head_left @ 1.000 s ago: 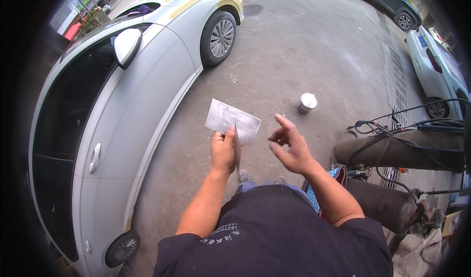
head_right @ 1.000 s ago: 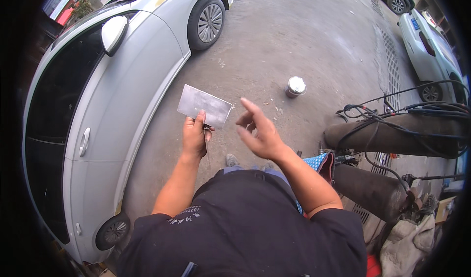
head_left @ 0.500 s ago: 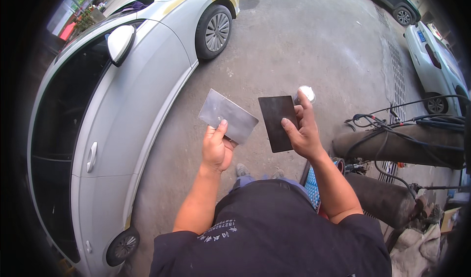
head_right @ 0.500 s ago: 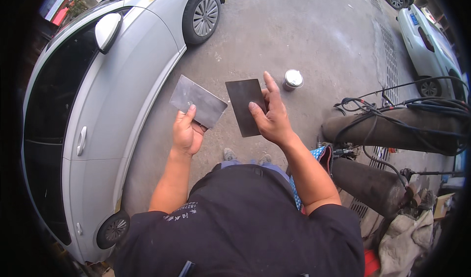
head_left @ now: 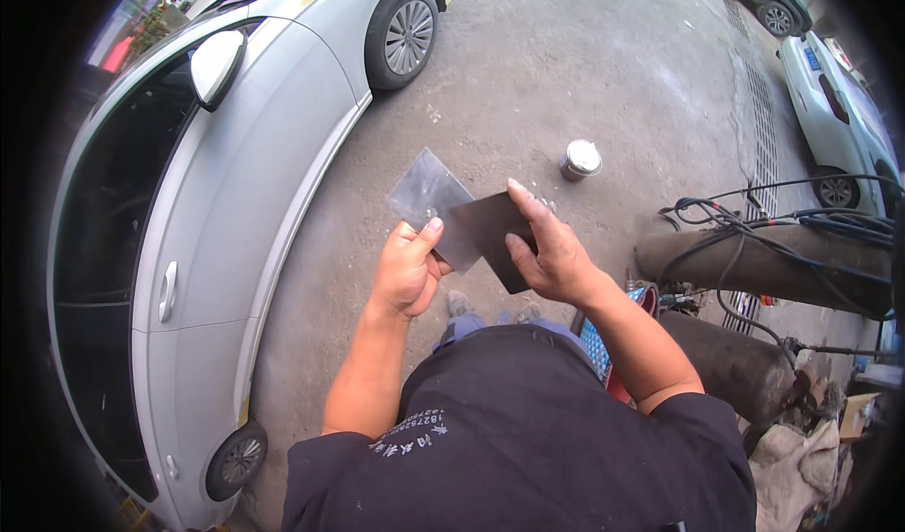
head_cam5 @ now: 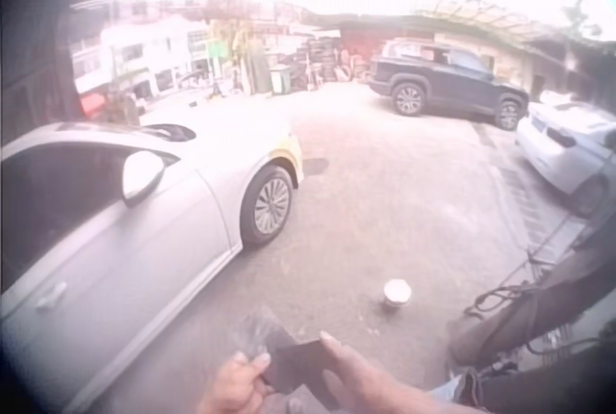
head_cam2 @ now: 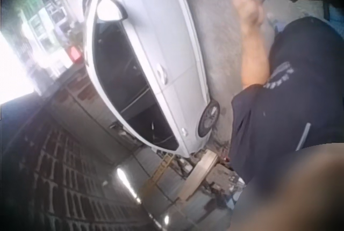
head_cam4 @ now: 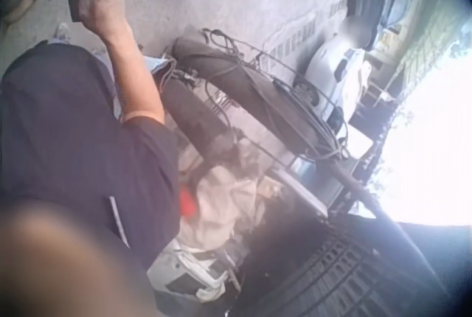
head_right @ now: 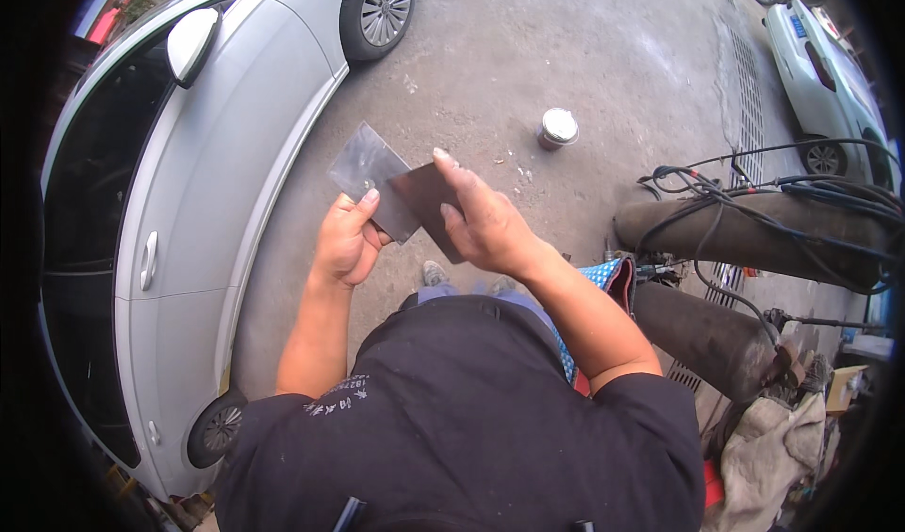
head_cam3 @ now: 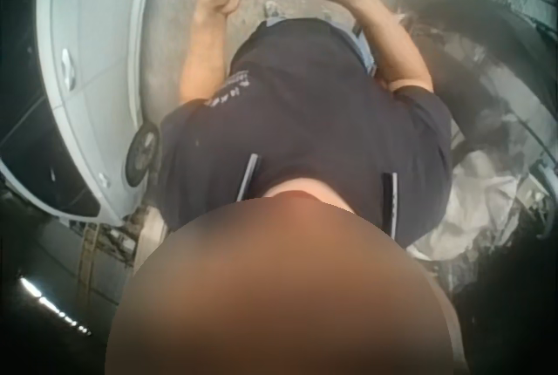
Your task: The person holds two rectangular metal plates and repeatedly rubs them together. They then squat, open a can of beige paste, scoop some onto one plate, and use the other plate to spread and mix the paste on the surface.
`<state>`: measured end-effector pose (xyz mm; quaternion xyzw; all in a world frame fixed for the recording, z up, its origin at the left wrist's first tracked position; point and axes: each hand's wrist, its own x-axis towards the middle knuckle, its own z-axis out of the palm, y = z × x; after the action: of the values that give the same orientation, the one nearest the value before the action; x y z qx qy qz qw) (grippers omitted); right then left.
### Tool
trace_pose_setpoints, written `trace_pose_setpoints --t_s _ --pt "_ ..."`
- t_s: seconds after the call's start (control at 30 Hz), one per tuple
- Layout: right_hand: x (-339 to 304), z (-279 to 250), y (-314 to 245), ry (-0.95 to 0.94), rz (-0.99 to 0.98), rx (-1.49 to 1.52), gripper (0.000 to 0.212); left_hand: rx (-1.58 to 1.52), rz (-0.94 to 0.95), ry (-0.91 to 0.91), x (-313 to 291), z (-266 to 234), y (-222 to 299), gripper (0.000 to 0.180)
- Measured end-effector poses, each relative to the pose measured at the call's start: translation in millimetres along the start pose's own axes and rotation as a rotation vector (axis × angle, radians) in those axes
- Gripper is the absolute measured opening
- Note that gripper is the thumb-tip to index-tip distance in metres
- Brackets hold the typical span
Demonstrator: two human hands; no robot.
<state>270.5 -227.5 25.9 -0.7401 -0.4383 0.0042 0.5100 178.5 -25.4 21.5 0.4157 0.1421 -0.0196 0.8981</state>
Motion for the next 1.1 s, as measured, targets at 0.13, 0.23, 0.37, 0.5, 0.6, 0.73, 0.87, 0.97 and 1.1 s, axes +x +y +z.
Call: trace_pose_setpoints --t_s 0.13,0.23,0.37,0.5,0.6,0.73,0.87,0.97,1.1 --pt "1.5 5.2 -6.6 0.141 0.088 0.02 0.062 -0.072 0.063 0.006 -1.2 6.2 -2.9 0.028" --pt "0.7 7.5 -11.5 0.193 0.139 -0.009 0.06 -0.04 0.05 0.008 0.2 9.2 -0.9 0.031" --pt "-4.0 12.0 -14.1 0.167 0.065 -0.005 0.057 -0.038 0.052 -0.081 3.0 9.8 0.5 0.031" --pt "-8.9 22.6 -13.7 0.269 0.121 -0.033 0.056 -0.073 0.074 -0.042 4.1 13.5 -10.2 0.03" --pt "-10.4 33.7 -14.9 0.22 0.041 -0.011 0.059 -0.043 0.14 -0.041 5.4 16.0 -22.8 0.029" --pt "-6.5 40.7 -17.6 0.307 0.007 -0.034 0.06 0.453 0.304 0.012 2.5 16.7 -34.7 0.03" --pt "0.6 42.1 -19.5 0.297 -0.027 -0.03 0.061 0.868 0.459 0.06 1.5 11.1 -29.7 0.031" --pt "8.1 42.2 -18.9 0.301 -0.07 -0.046 0.062 1.072 0.421 -0.011 -1.5 3.8 -13.9 0.03" --pt "19.8 36.4 -13.8 0.266 -0.179 -0.093 0.061 1.343 0.129 -0.128 -2.8 -1.9 3.8 0.031"
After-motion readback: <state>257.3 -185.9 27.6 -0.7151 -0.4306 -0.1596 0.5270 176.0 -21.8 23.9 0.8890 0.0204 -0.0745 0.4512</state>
